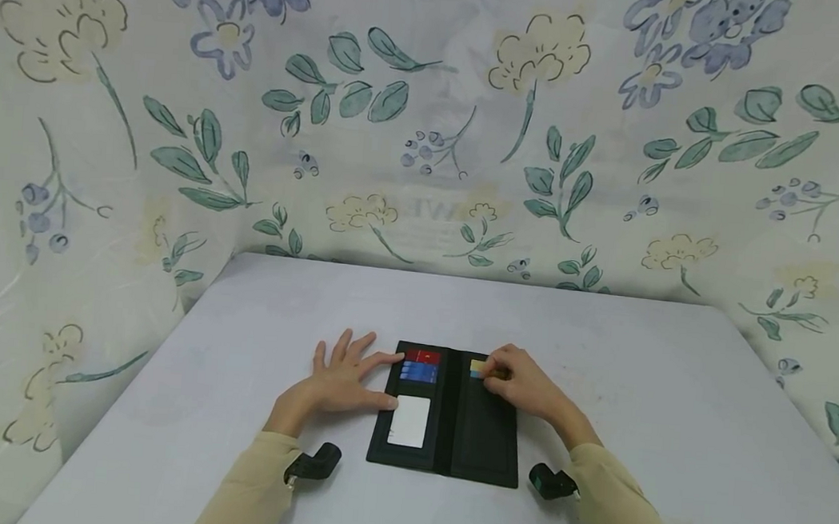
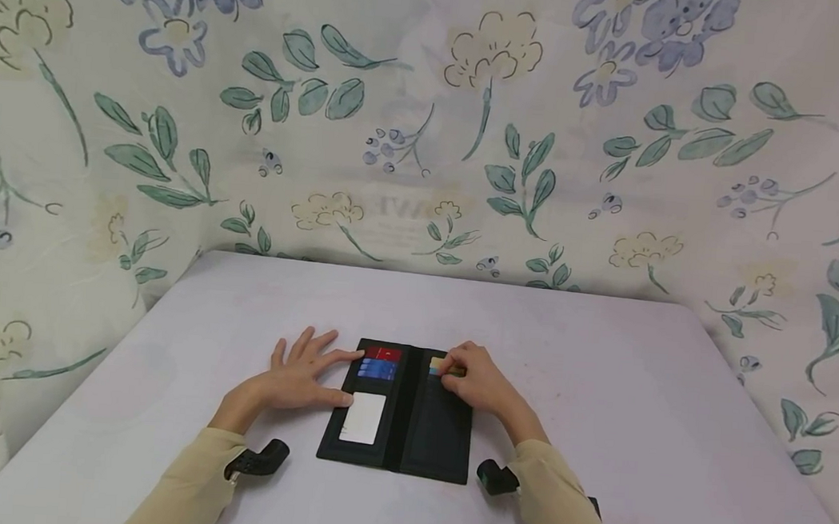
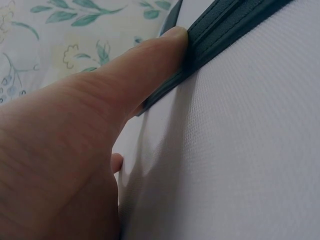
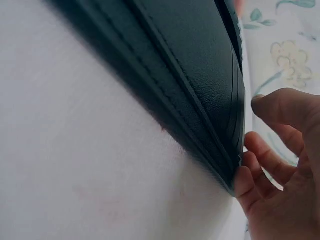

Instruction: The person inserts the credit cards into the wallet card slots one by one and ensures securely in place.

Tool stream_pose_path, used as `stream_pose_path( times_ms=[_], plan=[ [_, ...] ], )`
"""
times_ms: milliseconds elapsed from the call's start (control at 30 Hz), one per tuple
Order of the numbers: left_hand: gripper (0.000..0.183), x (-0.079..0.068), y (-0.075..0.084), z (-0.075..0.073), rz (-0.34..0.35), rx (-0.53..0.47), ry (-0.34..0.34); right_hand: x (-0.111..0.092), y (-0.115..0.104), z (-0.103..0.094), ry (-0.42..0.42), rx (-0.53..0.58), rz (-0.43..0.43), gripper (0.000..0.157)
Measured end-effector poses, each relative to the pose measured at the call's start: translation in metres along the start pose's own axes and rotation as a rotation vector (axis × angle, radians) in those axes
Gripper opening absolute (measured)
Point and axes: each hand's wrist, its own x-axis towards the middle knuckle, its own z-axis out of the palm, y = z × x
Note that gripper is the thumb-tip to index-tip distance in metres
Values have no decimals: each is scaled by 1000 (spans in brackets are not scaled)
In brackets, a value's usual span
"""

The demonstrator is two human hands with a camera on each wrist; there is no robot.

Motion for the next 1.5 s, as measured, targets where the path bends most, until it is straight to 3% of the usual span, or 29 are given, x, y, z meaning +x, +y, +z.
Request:
stream_pose_path(
  times_ms=[433,1067,1500],
  plan=[
    [77,-3,1,0,7,2,0,-27,-5,-10,9,-68,4,31],
    [76,-6,0,-2,30,-10,-7,-84,5,-33,75,-120,55,46],
    [78,-4,-1,-3,36,-12,-11,-121,8,-49,33,-152,69,47]
  ],
)
